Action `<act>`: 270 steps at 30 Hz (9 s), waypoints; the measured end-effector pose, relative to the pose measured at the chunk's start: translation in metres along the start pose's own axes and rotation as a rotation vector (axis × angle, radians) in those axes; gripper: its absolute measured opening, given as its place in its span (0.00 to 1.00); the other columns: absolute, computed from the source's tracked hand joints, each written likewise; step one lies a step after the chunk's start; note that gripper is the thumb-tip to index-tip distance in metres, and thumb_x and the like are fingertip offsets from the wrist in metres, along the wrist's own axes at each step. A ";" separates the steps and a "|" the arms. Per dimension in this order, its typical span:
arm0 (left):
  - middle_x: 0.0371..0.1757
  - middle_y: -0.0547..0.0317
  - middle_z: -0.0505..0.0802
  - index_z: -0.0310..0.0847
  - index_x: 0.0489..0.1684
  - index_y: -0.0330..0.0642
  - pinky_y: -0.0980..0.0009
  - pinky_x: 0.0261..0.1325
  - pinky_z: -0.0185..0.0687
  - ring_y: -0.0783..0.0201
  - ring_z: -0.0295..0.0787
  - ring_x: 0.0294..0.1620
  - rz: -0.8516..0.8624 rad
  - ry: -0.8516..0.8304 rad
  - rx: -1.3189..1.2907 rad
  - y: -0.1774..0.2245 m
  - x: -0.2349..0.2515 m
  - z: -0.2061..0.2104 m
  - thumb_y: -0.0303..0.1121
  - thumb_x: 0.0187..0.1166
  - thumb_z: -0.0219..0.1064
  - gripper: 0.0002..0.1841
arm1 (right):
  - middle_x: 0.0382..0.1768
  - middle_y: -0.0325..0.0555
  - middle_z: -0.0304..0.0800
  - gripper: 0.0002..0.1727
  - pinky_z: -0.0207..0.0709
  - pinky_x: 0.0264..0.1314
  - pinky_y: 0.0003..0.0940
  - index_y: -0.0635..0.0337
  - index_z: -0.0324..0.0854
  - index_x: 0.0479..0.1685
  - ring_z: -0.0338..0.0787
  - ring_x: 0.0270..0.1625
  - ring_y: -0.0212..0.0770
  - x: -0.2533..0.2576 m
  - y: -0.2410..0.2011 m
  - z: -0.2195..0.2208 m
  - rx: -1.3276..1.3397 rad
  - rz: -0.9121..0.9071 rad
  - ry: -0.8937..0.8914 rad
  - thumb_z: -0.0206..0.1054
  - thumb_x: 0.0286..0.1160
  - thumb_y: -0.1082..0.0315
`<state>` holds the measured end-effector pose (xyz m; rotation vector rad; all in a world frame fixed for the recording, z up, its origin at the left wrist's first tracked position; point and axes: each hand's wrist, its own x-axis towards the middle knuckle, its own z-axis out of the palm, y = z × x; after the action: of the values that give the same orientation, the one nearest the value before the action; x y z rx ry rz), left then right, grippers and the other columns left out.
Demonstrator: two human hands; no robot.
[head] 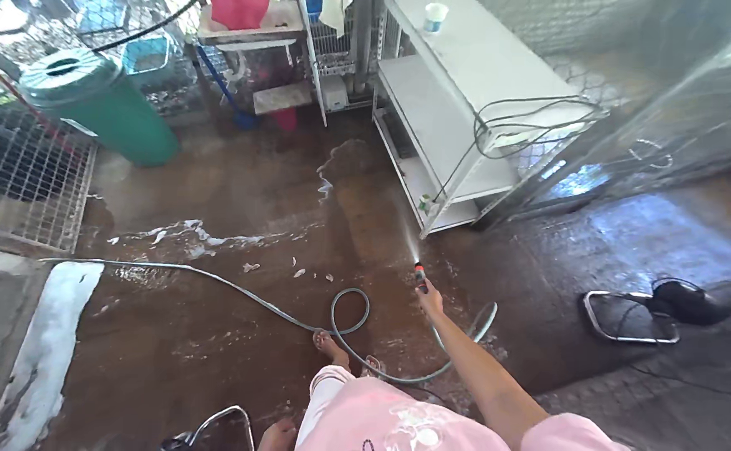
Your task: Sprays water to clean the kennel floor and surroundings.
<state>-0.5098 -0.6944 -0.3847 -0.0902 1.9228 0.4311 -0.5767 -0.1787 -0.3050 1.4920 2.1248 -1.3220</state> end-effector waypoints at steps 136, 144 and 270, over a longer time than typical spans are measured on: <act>0.72 0.36 0.86 0.80 0.73 0.37 0.45 0.81 0.69 0.42 0.81 0.76 -0.198 0.120 -0.444 0.041 -0.034 0.031 0.36 0.90 0.59 0.19 | 0.73 0.68 0.82 0.32 0.70 0.81 0.60 0.54 0.60 0.93 0.82 0.76 0.65 -0.004 -0.032 0.052 -0.885 -0.422 -0.648 0.59 0.90 0.63; 0.73 0.36 0.85 0.80 0.74 0.37 0.44 0.83 0.66 0.42 0.78 0.79 -0.223 0.142 -0.500 0.040 -0.052 0.045 0.37 0.90 0.60 0.20 | 0.74 0.69 0.81 0.33 0.69 0.81 0.59 0.58 0.57 0.93 0.82 0.76 0.64 -0.015 -0.040 0.072 -0.713 -0.502 -0.577 0.59 0.90 0.63; 0.70 0.37 0.88 0.82 0.71 0.38 0.46 0.81 0.68 0.43 0.81 0.76 -0.011 0.029 -0.163 -0.153 0.036 -0.240 0.37 0.90 0.59 0.18 | 0.76 0.67 0.78 0.33 0.75 0.75 0.58 0.56 0.58 0.93 0.85 0.72 0.63 -0.119 -0.157 0.261 -0.450 -0.193 -0.274 0.60 0.90 0.63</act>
<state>-0.6961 -0.9128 -0.3785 -0.2145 1.9122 0.5808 -0.7313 -0.4671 -0.2945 0.8965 2.2270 -0.9452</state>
